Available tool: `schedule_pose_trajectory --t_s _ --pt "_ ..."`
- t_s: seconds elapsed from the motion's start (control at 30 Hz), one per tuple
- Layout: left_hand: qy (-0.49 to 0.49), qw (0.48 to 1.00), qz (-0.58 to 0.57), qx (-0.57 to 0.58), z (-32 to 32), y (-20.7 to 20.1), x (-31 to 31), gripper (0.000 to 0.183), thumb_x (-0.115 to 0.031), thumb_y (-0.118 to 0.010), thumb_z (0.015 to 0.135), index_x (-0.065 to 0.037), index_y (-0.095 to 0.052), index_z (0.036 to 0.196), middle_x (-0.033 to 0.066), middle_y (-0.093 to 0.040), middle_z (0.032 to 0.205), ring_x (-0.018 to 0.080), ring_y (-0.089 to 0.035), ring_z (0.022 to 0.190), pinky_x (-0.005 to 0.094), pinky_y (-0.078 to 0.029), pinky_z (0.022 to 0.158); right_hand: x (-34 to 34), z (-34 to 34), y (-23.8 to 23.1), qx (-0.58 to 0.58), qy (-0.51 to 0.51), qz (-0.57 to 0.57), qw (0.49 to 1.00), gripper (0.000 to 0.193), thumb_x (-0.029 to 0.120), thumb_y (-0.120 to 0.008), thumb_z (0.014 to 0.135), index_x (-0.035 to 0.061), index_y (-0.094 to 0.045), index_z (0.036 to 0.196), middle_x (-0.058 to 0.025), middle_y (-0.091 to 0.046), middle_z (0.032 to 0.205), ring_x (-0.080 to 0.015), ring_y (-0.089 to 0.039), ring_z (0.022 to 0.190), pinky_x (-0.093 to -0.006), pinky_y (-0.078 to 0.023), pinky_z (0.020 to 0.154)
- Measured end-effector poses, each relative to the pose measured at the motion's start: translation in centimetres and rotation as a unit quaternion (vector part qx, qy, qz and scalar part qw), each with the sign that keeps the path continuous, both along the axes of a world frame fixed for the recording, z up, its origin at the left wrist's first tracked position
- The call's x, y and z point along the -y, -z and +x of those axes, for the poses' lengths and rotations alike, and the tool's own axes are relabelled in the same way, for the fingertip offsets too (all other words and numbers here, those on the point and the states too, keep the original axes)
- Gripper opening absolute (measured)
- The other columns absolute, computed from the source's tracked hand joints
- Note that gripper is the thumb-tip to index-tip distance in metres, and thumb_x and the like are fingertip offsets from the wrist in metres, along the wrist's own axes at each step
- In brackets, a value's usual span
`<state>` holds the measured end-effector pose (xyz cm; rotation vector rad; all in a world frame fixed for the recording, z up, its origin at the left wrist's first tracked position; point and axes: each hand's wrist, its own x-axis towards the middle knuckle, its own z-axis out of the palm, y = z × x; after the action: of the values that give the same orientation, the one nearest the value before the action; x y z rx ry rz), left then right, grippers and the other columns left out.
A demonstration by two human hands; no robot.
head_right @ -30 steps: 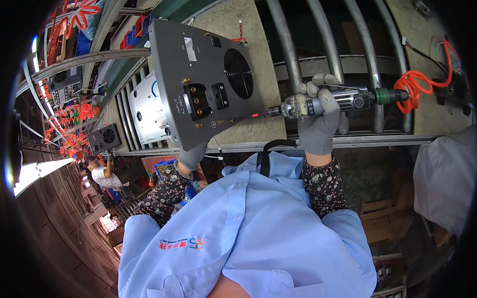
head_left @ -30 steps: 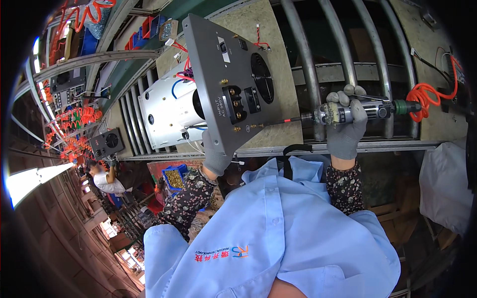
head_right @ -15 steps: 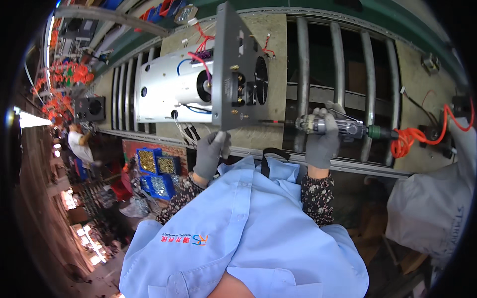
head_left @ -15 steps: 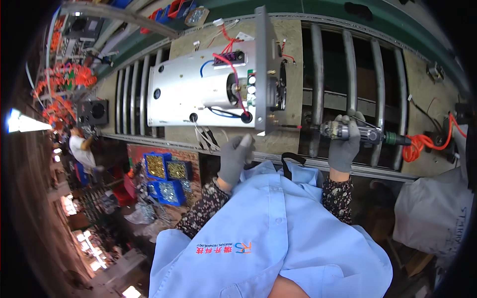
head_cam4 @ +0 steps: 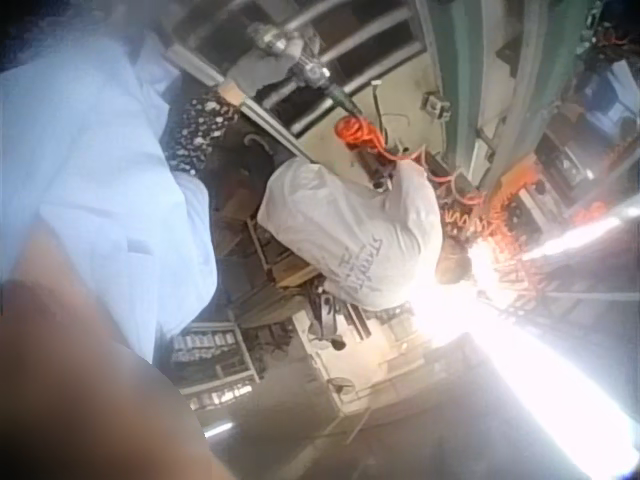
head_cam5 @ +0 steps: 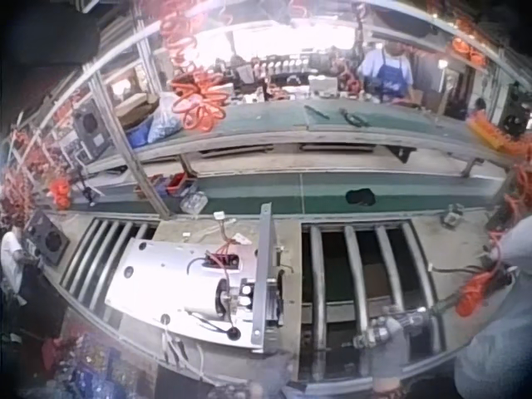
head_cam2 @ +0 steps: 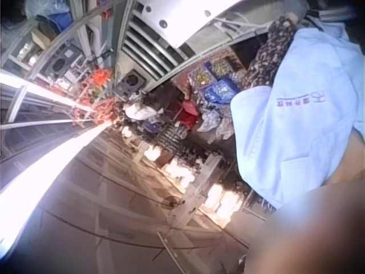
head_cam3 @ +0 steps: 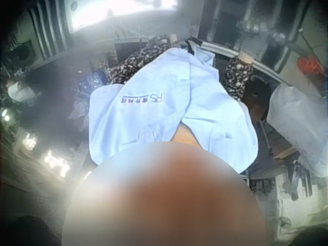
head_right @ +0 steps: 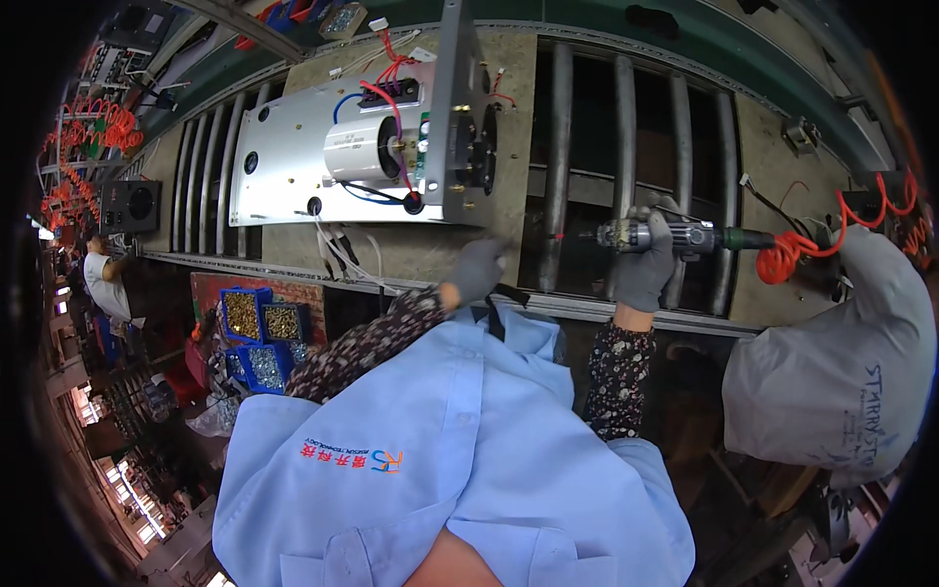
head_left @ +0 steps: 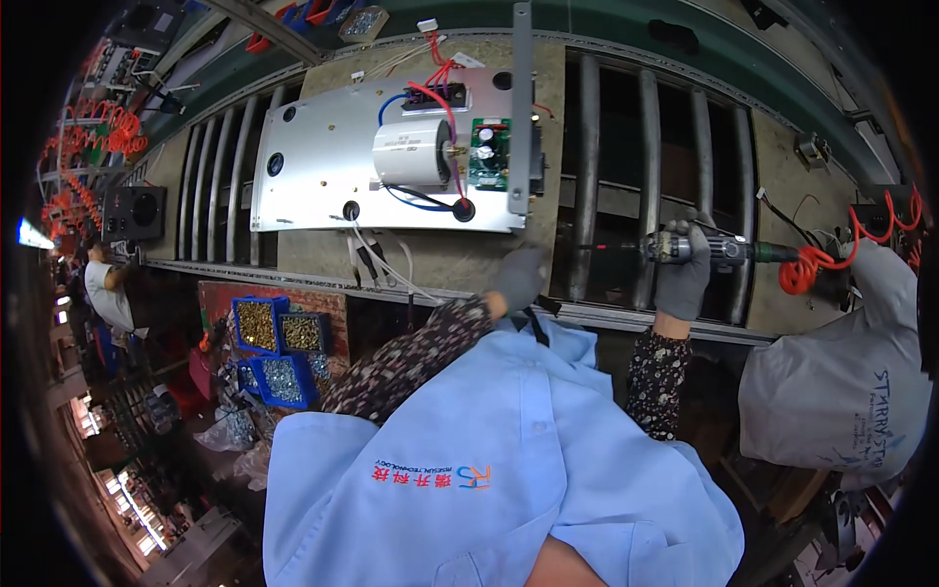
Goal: The person assembles an electronic device on a factory assembly line. They place a silver metal casing onto a workbench, insert small components, and connect wires to a circuit board. Using a pneumatic screwdriver, they secure the casing and attach a black side panel to the unit.
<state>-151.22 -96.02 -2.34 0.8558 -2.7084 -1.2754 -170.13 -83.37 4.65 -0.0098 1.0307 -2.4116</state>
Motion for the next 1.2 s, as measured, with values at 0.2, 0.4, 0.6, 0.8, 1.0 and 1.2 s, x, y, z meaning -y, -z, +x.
schedule_pose_trajectory --t_s 0.2,0.4,0.6,0.8,1.0,1.2 --pt "-0.2 0.958 -0.206 0.018 -12.0 5.2 3.6 0.033 -0.001 -0.046 0.074 -0.001 -0.047 0.108 0.0204 -0.044 0.111 0.036 -0.051 0.095 0.0419 -0.045 0.078 -0.2 -0.1 -0.5 0.006 0.007 0.009 1.0 0.032 -0.001 -0.053 0.075 0.0011 -0.047 0.106 -0.0104 -0.054 0.096 -0.0148 -0.054 0.079 -0.0303 -0.046 0.078" --pt "-0.164 0.94 -0.279 0.107 -13.1 9.2 7.2 0.014 -0.006 -0.048 0.076 -0.004 -0.052 0.09 0.0156 -0.052 0.095 0.0304 -0.055 0.085 0.0395 -0.046 0.071 -2.5 0.3 -0.8 0.012 -0.015 0.031 0.999 0.03 0.002 -0.052 0.078 0.0011 -0.046 0.108 -0.0112 -0.053 0.099 -0.0144 -0.052 0.082 -0.0327 -0.044 0.083" --pt "-0.255 0.957 -0.14 0.006 -9.8 7.7 1.6 0.014 -0.01 -0.048 0.081 0.0 -0.056 0.087 0.0149 -0.055 0.084 0.0248 -0.057 0.079 0.0349 -0.046 0.061 -2.4 -0.2 -1.5 0.01 0.002 0.007 1.0 0.031 0.002 -0.052 0.078 0.0006 -0.045 0.108 -0.0114 -0.052 0.101 -0.016 -0.051 0.083 -0.0343 -0.043 0.086" --pt "-0.332 0.768 0.532 -0.132 -0.8 -3.6 -1.7 0.027 -0.028 -0.049 0.088 -0.002 -0.053 0.097 0.0002 -0.047 0.07 0.0041 -0.04 0.055 0.0159 -0.031 0.046 -1.1 0.9 -4.1 -0.01 0.005 -0.058 0.998 0.037 0.001 -0.052 0.073 0.0029 -0.047 0.109 -0.0108 -0.052 0.098 -0.0183 -0.053 0.083 -0.0343 -0.045 0.081" --pt "-0.339 0.672 0.619 -0.225 1.0 -6.8 -2.3 0.027 -0.031 -0.048 0.088 -0.005 -0.049 0.093 0.0009 -0.047 0.074 0.0046 -0.039 0.056 0.0161 -0.032 0.045 0.7 2.8 -5.0 -0.053 -0.03 -0.074 0.995 0.037 0.005 -0.052 0.072 0.0038 -0.046 0.109 -0.011 -0.051 0.097 -0.0158 -0.053 0.083 -0.0345 -0.043 0.084" --pt "-0.331 0.708 0.586 -0.216 2.4 -8.0 -1.9 0.026 -0.03 -0.049 0.088 -0.005 -0.049 0.093 -0.0003 -0.047 0.072 0.0041 -0.039 0.052 0.0159 -0.031 0.041 1.1 3.7 -6.3 -0.098 -0.084 -0.072 0.989 0.038 0.005 -0.053 0.072 0.0074 -0.046 0.109 -0.0073 -0.05 0.098 -0.0131 -0.049 0.08 -0.0334 -0.04 0.084"
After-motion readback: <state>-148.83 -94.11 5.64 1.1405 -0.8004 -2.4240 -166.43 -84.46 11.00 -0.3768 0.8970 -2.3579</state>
